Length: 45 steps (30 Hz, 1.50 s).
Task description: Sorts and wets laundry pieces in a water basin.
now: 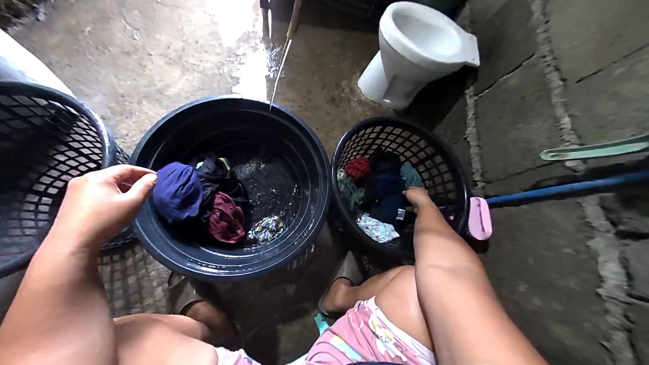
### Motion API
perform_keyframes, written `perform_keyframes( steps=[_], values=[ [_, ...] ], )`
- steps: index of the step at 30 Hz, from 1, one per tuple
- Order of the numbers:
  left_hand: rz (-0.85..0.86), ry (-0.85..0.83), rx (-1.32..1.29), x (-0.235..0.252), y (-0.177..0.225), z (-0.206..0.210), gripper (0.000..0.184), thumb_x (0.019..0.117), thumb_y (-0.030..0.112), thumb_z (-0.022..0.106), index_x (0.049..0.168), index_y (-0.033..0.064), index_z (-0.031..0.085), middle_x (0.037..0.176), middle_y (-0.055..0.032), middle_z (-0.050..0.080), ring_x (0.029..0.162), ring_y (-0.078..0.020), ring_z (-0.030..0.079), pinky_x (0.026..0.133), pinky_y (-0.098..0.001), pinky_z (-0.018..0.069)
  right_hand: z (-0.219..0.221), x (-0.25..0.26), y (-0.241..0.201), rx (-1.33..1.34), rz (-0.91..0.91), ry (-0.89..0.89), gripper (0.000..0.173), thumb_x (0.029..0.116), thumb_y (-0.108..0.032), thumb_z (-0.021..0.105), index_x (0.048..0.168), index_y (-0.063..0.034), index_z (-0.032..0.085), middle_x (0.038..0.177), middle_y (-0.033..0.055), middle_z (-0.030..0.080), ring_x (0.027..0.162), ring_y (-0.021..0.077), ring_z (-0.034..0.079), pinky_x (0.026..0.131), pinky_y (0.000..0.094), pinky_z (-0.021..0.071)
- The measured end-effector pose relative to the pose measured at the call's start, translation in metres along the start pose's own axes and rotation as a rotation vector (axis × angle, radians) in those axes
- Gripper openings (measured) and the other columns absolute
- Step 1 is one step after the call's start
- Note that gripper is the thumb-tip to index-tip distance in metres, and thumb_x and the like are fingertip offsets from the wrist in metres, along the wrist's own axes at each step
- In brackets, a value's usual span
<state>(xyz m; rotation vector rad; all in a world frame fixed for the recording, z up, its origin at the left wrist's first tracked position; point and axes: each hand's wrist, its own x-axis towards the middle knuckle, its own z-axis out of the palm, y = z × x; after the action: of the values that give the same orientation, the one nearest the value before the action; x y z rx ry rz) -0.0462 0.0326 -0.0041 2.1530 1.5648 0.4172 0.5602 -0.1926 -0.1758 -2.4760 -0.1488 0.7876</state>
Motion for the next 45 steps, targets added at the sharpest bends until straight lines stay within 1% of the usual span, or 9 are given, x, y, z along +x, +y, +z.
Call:
perform_keyframes(
  steps=[6,10,14,17,20,27,35,39,45],
  values=[
    [0.01,-0.033,-0.012,-0.002,0.013,0.0,0.029,0.107,0.027,0.056,0.117,0.0033,0.071,0.103,-0.0251,0.071,0.095,-0.0447,0.068,0.086,-0.0708,0.0471,-0.027,-0.021,-0.051,0.174,-0.117,0.156,0.041,0.1014,-0.02,0.062,0.132,0.0066,0.059,0.124,0.0246,0.063,0.098,0.0295,0.065,0.09,0.0471,0.0535],
    [0.017,-0.041,-0.035,-0.002,0.028,0.001,0.03,0.1075,0.026,0.055,0.118,0.0021,0.071,0.107,-0.0274,0.07,0.099,-0.0474,0.067,0.089,-0.0722,0.0461,-0.075,-0.098,-0.109,0.259,-0.4,-0.017,0.03,0.0993,-0.017,0.068,0.121,0.0042,0.064,0.103,0.0107,0.068,0.079,0.0118,0.065,0.076,0.0298,0.0572],
    [0.142,-0.081,-0.055,-0.006,0.05,0.018,0.029,0.106,0.022,0.058,0.117,-0.0006,0.071,0.115,-0.0279,0.068,0.103,-0.0459,0.068,0.092,-0.0699,0.0491,-0.105,-0.183,-0.144,0.248,-0.86,-0.16,0.013,0.0912,-0.002,0.071,0.096,-0.0069,0.059,0.084,-0.002,0.065,0.074,0.0064,0.064,0.075,0.0278,0.059],
    [0.257,-0.137,-0.066,-0.008,0.063,0.042,0.027,0.1045,0.022,0.06,0.116,0.0008,0.072,0.119,-0.0235,0.068,0.105,-0.0404,0.069,0.094,-0.0643,0.0525,-0.103,-0.238,-0.151,0.01,-1.129,0.006,0.032,0.0856,-0.002,0.077,0.113,0.0024,0.06,0.1,0.0144,0.065,0.087,0.0193,0.064,0.081,0.0401,0.0557],
    [0.344,-0.202,-0.11,-0.018,0.076,0.065,0.025,0.1036,0.022,0.06,0.113,0.003,0.074,0.118,-0.0192,0.07,0.104,-0.0353,0.07,0.093,-0.0607,0.0549,-0.075,-0.282,-0.14,0.013,-1.344,-0.078,0.025,0.0897,-0.007,0.071,0.112,-0.0014,0.061,0.101,0.0085,0.065,0.09,0.0146,0.065,0.082,0.0344,0.0572],
    [0.206,-0.746,-0.424,-0.061,0.117,0.089,0.037,0.1099,0.033,0.048,0.124,0.0051,0.068,0.103,-0.0078,0.075,0.088,-0.0146,0.074,0.085,-0.0366,0.0609,0.043,-0.295,-0.116,0.112,-1.04,-0.5,0.014,0.1037,-0.009,0.056,0.116,-0.0022,0.056,0.098,0.0143,0.062,0.077,0.0224,0.061,0.067,0.0425,0.0543],
    [0.21,-0.753,-0.456,-0.077,0.118,0.1,0.067,0.0968,0.038,0.07,0.15,0.0074,0.043,0.136,-0.0146,0.062,0.126,-0.0213,0.062,0.108,-0.0425,0.0507,0.064,-0.333,-0.116,0.508,-0.736,-0.929,0.036,0.0863,0.004,0.073,0.116,-0.0064,0.055,0.102,0.0079,0.058,0.078,0.0131,0.059,0.07,0.0319,0.0556],
    [0.282,-0.639,-0.193,-0.066,0.11,0.103,0.055,0.0978,0.032,0.07,0.146,0.0133,0.052,0.129,-0.0143,0.067,0.119,-0.0286,0.065,0.104,-0.0544,0.0497,0.051,-0.319,-0.12,0.524,-0.903,-0.789,0.038,0.0761,0.009,0.073,0.109,-0.0038,0.059,0.097,0.0082,0.061,0.081,0.0139,0.062,0.072,0.0324,0.0568],
    [0.443,0.016,0.173,-0.053,0.101,0.071,0.029,0.0971,0.021,0.069,0.123,0.007,0.07,0.117,-0.0187,0.07,0.115,-0.0399,0.064,0.097,-0.0705,0.0405,0.019,-0.274,-0.127,0.064,-1.143,0.0,0.022,0.0792,0.0,0.071,0.101,-0.0019,0.069,0.106,0.0178,0.062,0.098,0.0292,0.063,0.08,0.0458,0.054]
  ],
)
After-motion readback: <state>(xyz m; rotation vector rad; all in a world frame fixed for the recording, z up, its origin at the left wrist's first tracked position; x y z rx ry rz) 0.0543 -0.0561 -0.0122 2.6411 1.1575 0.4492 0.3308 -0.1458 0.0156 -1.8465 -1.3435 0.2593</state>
